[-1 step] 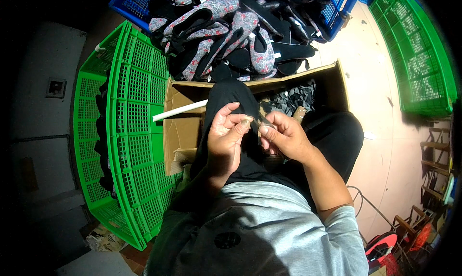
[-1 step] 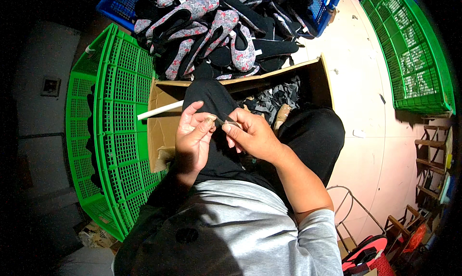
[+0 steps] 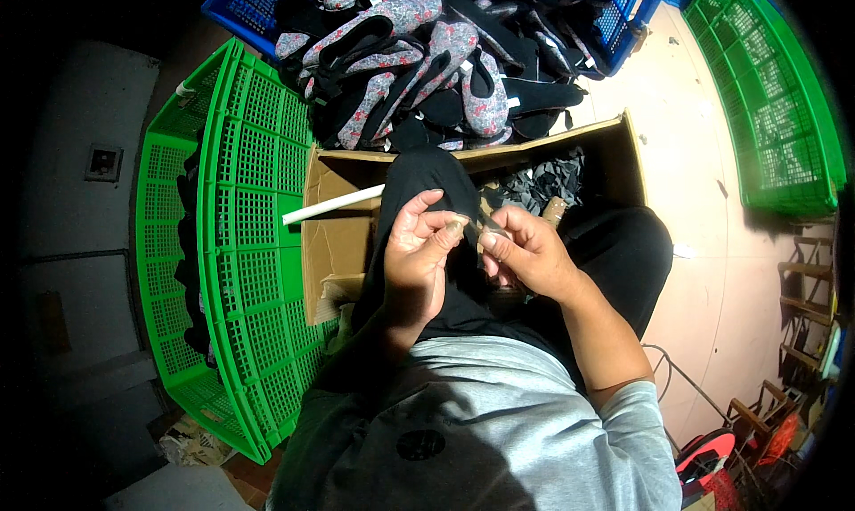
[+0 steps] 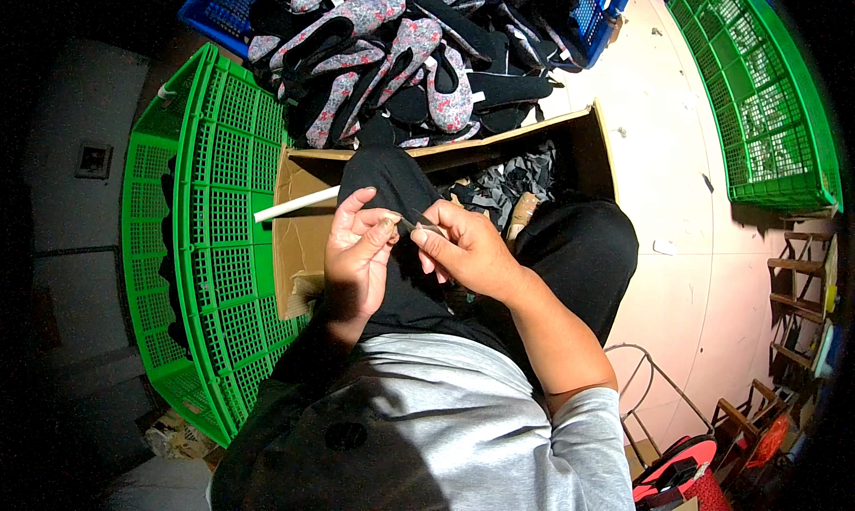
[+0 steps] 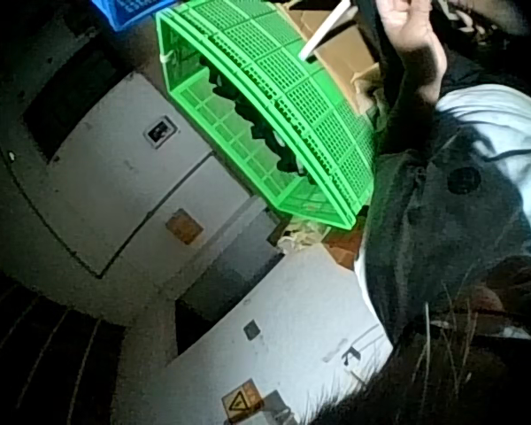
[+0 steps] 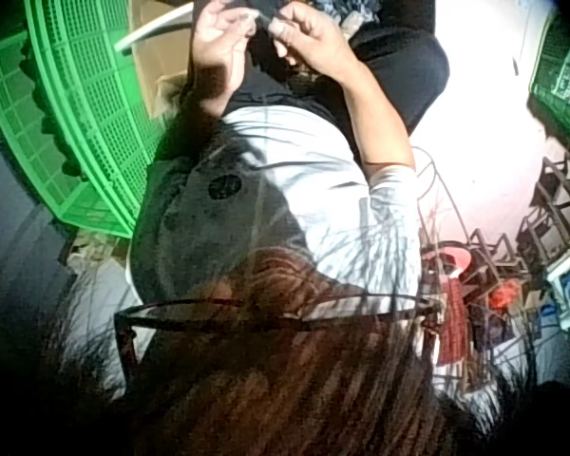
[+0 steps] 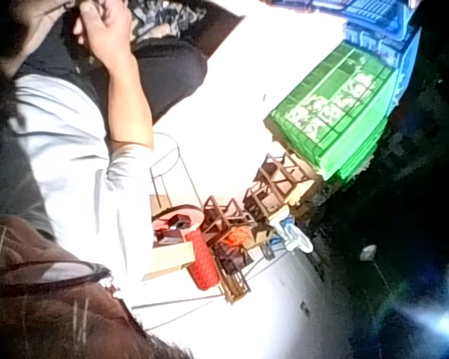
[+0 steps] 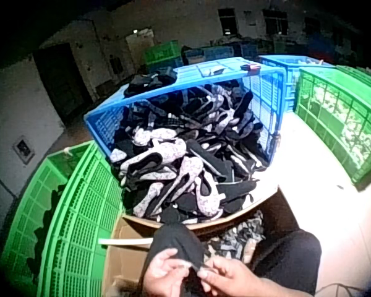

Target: The person sits on the floor and uses a small tool to scrape or clean a piece of material. They then pick up a slipper from a nearby crate and use the tool to work on the sole or edge of the slipper.

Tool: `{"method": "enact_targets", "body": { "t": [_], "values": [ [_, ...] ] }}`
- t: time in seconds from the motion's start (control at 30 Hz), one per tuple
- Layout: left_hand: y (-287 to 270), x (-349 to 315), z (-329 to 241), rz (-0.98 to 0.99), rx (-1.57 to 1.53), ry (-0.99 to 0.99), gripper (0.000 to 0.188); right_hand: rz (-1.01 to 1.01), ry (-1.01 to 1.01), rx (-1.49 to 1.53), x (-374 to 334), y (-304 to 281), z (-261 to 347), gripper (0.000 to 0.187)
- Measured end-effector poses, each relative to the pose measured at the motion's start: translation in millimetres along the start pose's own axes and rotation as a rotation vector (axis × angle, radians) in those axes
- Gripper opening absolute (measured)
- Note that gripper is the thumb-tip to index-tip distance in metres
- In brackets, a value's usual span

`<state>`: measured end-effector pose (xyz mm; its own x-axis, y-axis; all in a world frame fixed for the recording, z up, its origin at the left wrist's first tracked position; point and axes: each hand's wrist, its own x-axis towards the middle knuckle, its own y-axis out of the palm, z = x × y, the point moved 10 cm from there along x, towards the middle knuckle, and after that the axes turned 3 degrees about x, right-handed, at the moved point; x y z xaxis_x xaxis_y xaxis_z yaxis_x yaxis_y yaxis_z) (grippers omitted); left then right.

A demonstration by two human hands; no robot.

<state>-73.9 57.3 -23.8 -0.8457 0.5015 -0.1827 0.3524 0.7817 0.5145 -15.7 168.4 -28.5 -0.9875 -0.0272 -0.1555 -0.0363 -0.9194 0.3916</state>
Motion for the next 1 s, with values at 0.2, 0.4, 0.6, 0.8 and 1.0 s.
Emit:
{"method": "enact_targets", "body": {
  "t": [0.2, 0.4, 0.6, 0.8, 1.0],
  "values": [
    [3, -1, -6, 0.002, 0.075, 0.066, 0.04, -0.035, -0.001, 0.001, 0, -2, 0, 0.018],
    [4, -2, -9, 0.004, 0.142, 0.117, 0.041, -0.05, -0.012, 0.009, -2, -3, 1, 0.018],
    [7, -4, -16, 0.005, 0.259, 0.18, 0.043, -0.06, -0.03, -0.034, -3, -5, 3, 0.019],
    [8, -5, -21, 0.002, 0.4, 0.235, 0.042, -0.06, -0.033, -0.027, -4, -5, 5, 0.019],
    [10, -7, -26, -0.029, 0.549, 0.295, 0.042, -0.052, -0.058, -0.071, -5, -6, 7, 0.018]
  ]
}}
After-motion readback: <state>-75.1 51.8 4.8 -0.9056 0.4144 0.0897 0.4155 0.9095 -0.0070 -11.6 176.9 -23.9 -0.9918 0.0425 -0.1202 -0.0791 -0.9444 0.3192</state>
